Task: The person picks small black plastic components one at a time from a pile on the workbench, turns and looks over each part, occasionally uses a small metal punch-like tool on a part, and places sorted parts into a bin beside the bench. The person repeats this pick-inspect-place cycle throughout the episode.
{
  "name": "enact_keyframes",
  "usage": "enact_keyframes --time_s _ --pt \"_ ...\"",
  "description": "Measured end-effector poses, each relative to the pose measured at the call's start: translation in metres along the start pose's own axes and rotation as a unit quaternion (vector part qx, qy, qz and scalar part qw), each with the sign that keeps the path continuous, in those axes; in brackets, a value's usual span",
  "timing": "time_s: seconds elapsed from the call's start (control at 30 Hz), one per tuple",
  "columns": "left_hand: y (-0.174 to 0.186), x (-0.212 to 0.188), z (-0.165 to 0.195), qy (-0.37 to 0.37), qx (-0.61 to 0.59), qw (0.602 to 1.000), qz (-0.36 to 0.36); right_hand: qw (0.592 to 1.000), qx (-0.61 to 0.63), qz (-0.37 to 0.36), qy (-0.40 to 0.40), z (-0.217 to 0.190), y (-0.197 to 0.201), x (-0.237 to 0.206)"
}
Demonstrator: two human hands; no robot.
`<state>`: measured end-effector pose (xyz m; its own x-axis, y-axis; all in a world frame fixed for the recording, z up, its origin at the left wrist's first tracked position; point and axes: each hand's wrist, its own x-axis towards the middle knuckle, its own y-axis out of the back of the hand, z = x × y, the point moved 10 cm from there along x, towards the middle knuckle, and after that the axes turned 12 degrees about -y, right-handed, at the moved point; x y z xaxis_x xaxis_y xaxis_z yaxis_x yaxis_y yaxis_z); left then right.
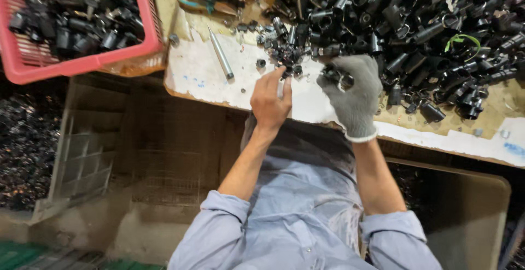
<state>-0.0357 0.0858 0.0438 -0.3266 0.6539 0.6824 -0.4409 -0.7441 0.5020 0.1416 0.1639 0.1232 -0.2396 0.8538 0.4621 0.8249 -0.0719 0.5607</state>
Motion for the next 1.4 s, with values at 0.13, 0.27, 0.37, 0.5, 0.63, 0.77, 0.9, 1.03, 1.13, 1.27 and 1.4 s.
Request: enact_keyframes --time_s 0.13,0.27,0.37,0.5,0.63,0.77,0.9,1.03,1.13,1.27,1.4 --pt "0.002 -0.003 -0.007 0.032 -0.057 0.998 0.007 0.989 0.12 -0.022 -0.083 0.019 0.001 -0.03" --pt "0.004 -0.003 -0.001 -0.005 -0.063 0.998 0.017 0.995 -0.035 -0.052 -0.077 0.011 -0.002 -0.044" --pt "0.005 -0.003 0.005 -0.026 -0.066 0.997 0.022 0.985 -0.112 -0.115 -0.058 0.006 -0.019 -0.034" --pt "0.009 -0.003 0.005 -0.021 -0.065 0.997 0.029 0.997 -0.036 -0.067 -0.016 -0.007 -0.029 -0.006" --pt "0.012 -0.005 -0.007 0.041 -0.085 0.995 0.037 0.996 0.072 -0.025 -0.05 -0.004 -0.013 -0.007" --pt "0.012 -0.005 -0.006 0.02 -0.088 0.994 0.053 0.986 -0.158 0.05 -0.026 0.0 0.025 -0.016" --pt "0.012 -0.006 0.005 -0.029 -0.067 0.996 0.043 0.949 -0.314 -0.029 -0.022 0.015 0.008 -0.02" --pt "0.014 -0.001 0.008 -0.032 -0.086 0.995 0.035 0.977 -0.211 0.011 -0.001 0.016 0.012 -0.02" --pt "0.017 0.003 0.005 -0.023 -0.103 0.994 0.042 0.996 -0.078 0.044 -0.02 0.026 0.03 -0.025" --pt "0.016 -0.001 0.002 -0.009 -0.108 0.993 0.042 0.988 0.098 0.022 -0.116 0.049 0.023 -0.046" --pt "0.013 0.0 0.0 0.002 -0.15 0.989 0.014 0.988 0.089 -0.011 -0.123 0.046 -0.011 -0.061"
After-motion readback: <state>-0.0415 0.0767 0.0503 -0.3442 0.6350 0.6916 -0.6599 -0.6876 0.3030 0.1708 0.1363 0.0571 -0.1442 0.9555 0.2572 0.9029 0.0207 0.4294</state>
